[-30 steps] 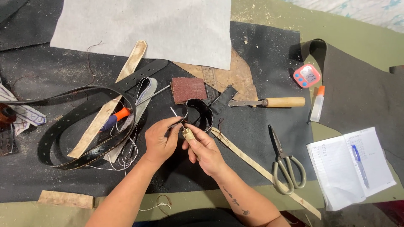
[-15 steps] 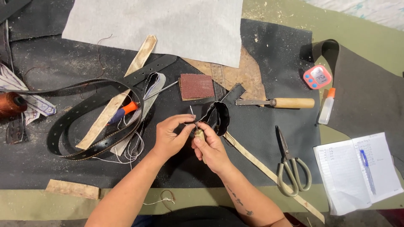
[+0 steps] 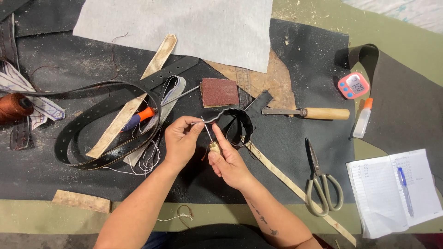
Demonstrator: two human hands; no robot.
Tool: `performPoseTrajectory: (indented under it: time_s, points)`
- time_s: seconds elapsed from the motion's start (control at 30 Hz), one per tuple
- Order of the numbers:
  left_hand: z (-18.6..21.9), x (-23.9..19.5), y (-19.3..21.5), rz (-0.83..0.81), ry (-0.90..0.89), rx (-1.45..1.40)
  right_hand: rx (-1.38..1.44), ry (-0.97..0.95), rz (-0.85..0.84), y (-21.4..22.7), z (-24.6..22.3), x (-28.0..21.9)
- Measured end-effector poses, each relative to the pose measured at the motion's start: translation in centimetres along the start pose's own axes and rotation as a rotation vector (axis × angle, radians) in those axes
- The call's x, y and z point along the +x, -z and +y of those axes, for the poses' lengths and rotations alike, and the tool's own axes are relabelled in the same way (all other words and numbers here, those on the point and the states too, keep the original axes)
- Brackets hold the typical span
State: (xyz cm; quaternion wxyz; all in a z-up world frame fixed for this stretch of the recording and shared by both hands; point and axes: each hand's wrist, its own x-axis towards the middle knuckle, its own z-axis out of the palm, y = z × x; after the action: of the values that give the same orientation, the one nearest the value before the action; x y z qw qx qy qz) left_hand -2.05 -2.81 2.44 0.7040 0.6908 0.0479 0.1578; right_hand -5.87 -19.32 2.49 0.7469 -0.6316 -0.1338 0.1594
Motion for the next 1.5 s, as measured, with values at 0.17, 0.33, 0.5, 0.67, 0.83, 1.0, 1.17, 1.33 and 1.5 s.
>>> performPoseTrajectory:
  time_s: [0.17, 0.33, 0.5, 0.67, 0.83, 1.0, 1.17, 1.33, 1.5]
  points:
    - [0.5, 0.4, 0.1, 0.106, 0.095, 0.02, -0.406, -0.05, 0.034, 0.7, 0.6, 0.1]
    - [-1.5, 5.3, 5.4, 0.496, 0.001, 0.011, -0.437, -0.104, 0.011, 0.4, -0.4, -1.4]
    - [-2.4, 3.5, 2.6, 0.407, 0.255, -0.391, -0.212, 0.026, 0.148, 1.3, 1.3, -0.6]
    - [-2.6, 2.8, 2.4, 0.153, 0.392, -0.55, -0.239, 0.084, 0.223, 1.9, 3.1, -0.3]
    - [-2.7, 1.9, 1.3, 0.057, 0.448, -0.625, -0.232, 0.086, 0.262, 1.4, 2.2, -0.4]
    - [-2.8, 0.5, -0.2, -0.051, 0.538, -0.703, -0.255, 0.136, 0.35, 1.5, 1.4, -0.2]
    - [-2.4, -1.8, -2.9, -0.175, 0.59, -0.508, -0.535, 0.174, 0.398, 1.4, 1.2, -0.3]
    - [-3.3, -1.9, -2.3, -0.291, 0.468, -0.309, -0.344, 0.125, 0.5, 4.3, 3.6, 0.8]
    - [0.1, -0.3, -0.6, -0.127, -0.403, 0.371, -0.19, 0.14, 0.488, 4.4, 3.3, 1.0]
